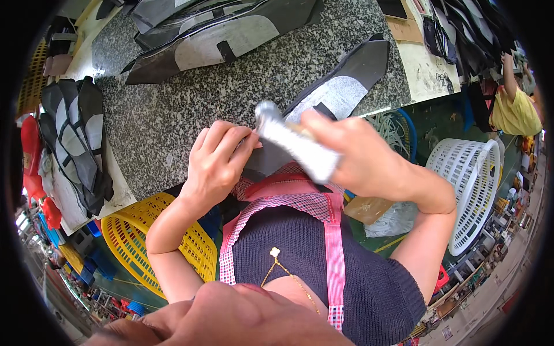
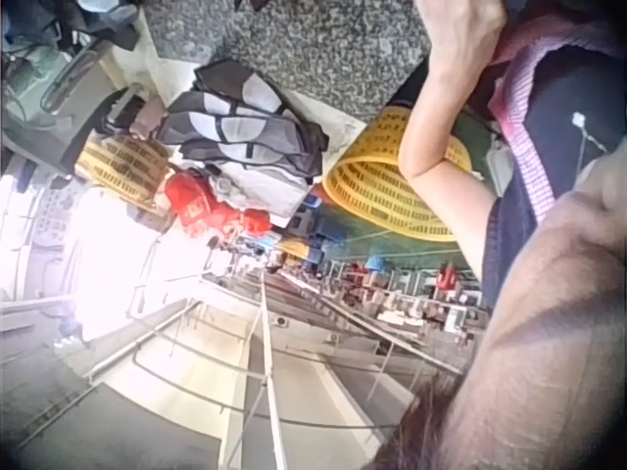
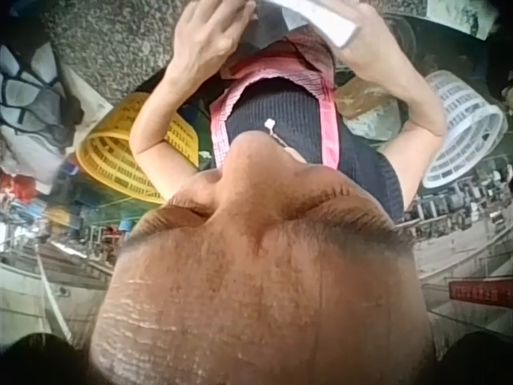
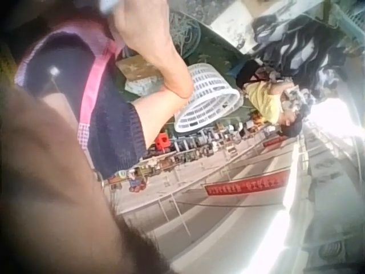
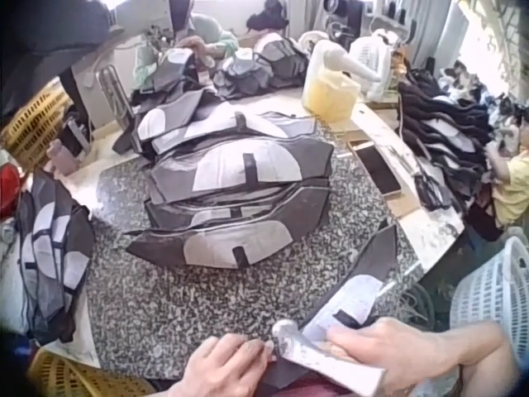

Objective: Using a small hammer to flatten and bond pre-cut shoe upper sections on a workbench.

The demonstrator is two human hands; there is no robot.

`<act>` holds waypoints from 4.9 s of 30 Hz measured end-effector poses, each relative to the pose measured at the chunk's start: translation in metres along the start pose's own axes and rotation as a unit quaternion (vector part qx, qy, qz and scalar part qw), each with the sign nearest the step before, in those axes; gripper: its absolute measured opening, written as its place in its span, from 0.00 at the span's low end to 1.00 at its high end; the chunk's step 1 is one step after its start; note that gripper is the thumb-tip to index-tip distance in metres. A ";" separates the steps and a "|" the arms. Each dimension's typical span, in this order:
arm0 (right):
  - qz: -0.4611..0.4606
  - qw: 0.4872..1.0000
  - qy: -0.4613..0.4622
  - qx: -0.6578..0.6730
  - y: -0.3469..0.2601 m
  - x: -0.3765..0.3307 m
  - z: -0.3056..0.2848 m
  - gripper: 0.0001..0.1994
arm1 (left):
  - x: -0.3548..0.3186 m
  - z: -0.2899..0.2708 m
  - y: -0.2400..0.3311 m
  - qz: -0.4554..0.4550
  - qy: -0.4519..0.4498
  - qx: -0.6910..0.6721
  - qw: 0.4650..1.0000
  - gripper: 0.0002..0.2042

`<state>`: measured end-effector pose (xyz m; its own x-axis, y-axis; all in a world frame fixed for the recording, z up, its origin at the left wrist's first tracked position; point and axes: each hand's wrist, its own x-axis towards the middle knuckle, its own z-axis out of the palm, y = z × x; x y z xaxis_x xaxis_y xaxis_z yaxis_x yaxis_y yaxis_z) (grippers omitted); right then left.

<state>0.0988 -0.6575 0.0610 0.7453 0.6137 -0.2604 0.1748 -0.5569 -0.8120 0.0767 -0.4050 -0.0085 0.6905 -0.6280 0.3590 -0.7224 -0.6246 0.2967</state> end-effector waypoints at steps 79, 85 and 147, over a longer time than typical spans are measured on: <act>-0.129 0.970 0.207 0.002 0.032 0.107 -0.045 0.19 | 0.042 -0.049 -0.091 -0.132 0.145 0.176 0.965 0.24; -0.141 0.952 0.168 -0.211 0.017 0.132 -0.053 0.17 | 0.078 -0.019 -0.051 -0.160 0.003 0.058 0.985 0.22; 0.083 0.995 0.030 0.035 0.031 0.000 -0.024 0.11 | 0.077 0.016 -0.040 0.158 -0.035 -0.008 0.987 0.06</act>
<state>0.1193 -0.6885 0.0485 0.7981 0.4798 -0.3645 0.0022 -0.6072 -0.7945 0.1594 -0.4355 -0.0074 0.4306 -0.8215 0.3738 -0.9024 -0.3850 0.1933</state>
